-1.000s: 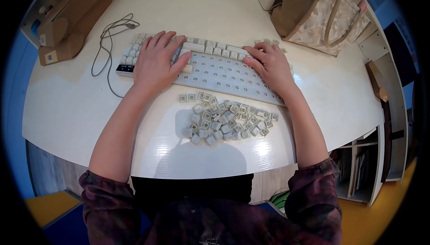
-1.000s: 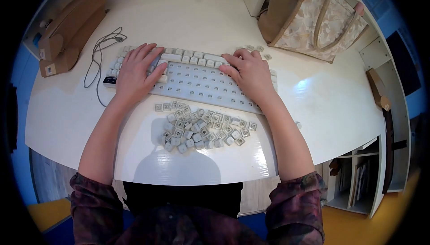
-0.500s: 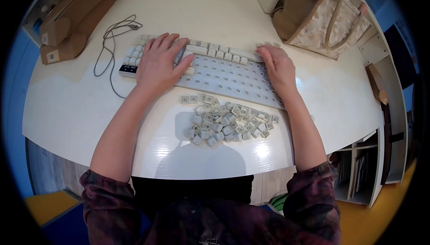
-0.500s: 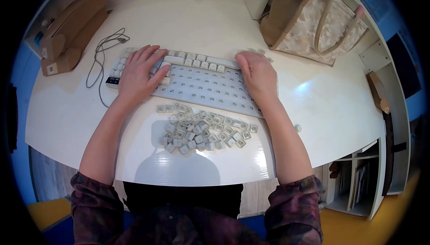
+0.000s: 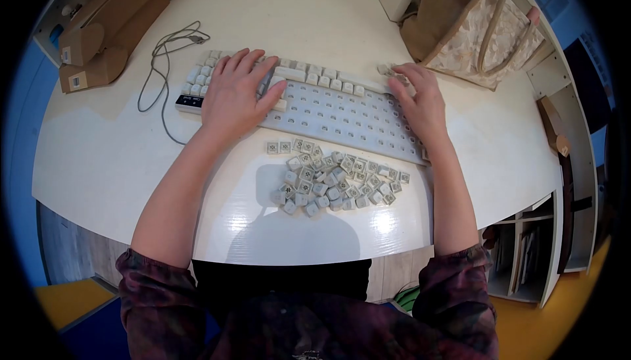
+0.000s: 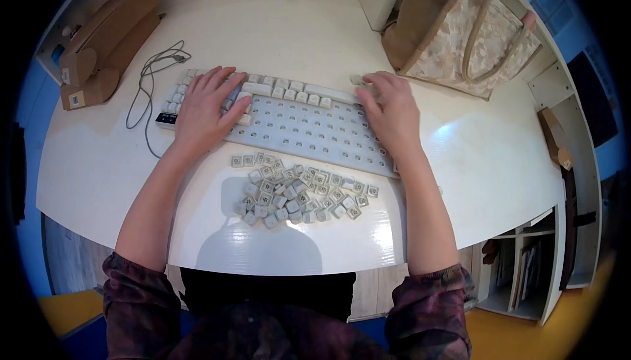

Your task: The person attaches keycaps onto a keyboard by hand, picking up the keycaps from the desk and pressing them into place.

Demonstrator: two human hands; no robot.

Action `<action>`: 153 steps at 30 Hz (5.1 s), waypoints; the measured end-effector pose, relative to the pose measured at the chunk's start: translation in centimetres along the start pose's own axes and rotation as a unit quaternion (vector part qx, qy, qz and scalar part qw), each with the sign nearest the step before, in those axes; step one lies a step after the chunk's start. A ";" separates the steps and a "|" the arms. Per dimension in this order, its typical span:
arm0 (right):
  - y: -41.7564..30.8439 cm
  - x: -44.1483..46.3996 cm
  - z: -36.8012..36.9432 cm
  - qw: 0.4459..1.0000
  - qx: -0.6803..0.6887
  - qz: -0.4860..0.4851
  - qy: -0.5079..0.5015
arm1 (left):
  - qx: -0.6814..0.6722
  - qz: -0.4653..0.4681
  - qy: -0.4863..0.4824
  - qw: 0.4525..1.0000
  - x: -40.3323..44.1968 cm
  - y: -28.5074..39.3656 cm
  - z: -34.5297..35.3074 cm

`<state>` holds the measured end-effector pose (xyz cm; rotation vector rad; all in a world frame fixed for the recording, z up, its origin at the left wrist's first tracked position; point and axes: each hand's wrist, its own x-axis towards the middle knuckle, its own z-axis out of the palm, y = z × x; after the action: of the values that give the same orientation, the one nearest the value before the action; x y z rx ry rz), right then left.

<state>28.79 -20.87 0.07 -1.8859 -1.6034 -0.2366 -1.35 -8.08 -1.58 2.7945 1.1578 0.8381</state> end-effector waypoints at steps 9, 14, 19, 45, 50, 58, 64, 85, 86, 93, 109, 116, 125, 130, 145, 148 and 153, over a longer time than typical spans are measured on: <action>-2.0 -0.4 1.9 0.993 0.035 -0.056 -0.094 | -0.010 -0.001 -0.002 1.000 -0.2 1.4 -0.1; -1.9 -0.3 2.0 0.992 0.006 -0.081 -0.092 | -0.014 -0.001 -0.010 1.000 -0.2 1.4 -0.2; -1.7 -0.1 2.1 0.988 -0.033 -0.118 -0.090 | -0.011 0.002 -0.008 1.000 -0.3 1.2 -0.1; 2.0 0.5 -2.2 0.972 -0.054 0.220 -0.060 | -0.007 0.002 -0.005 1.000 -0.2 1.4 -0.1; 1.6 0.1 -1.8 0.994 -0.035 0.106 0.014 | -0.008 0.005 0.000 1.000 -0.3 1.4 -0.1; -2.9 -0.5 0.9 0.997 0.049 -0.036 -0.042 | -0.002 0.012 0.009 1.000 -0.3 1.3 0.1; -3.1 -0.3 2.3 0.996 -0.015 -0.066 -0.055 | 0.002 0.017 0.020 1.000 -0.2 1.3 0.4; -3.5 0.0 3.0 0.987 -0.072 -0.144 -0.015 | 0.001 0.016 0.018 1.000 -0.1 1.5 0.4; -3.3 0.1 3.0 0.989 -0.062 -0.135 -0.020 | 0.001 0.018 0.019 1.000 -0.1 1.4 0.4; -3.6 -0.1 3.2 0.984 -0.070 -0.154 0.053 | -0.002 0.021 0.019 1.000 -0.1 1.4 0.4; -0.6 0.7 -0.3 0.996 -0.065 0.046 0.028 | -0.010 0.006 0.007 1.000 -0.2 1.6 0.7; -4.1 -0.1 1.5 0.993 0.065 -0.042 -0.092 | -0.057 -0.004 -0.007 0.998 -0.4 3.5 0.6; -3.0 -0.2 1.9 0.990 0.067 -0.064 -0.105 | -0.058 0.006 -0.026 0.998 -0.5 3.6 0.6; -3.0 -0.3 2.1 0.990 0.017 -0.111 -0.087 | -0.051 0.012 -0.026 0.998 -0.5 3.6 0.5; -1.8 0.0 1.8 0.999 0.023 0.023 0.013 | -0.035 0.033 -0.055 0.997 -0.6 3.7 -0.1; -1.6 0.9 0.4 0.996 -0.055 0.077 0.008 | -0.037 0.053 -0.075 0.995 -0.6 3.5 -0.6; -0.7 0.7 0.0 0.997 -0.061 0.057 0.005 | -0.038 0.056 -0.087 0.994 -0.6 3.3 -0.4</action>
<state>28.33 -20.23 0.66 -2.0579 -1.4988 -0.3009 0.30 -10.93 -0.85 2.8248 0.9307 0.6153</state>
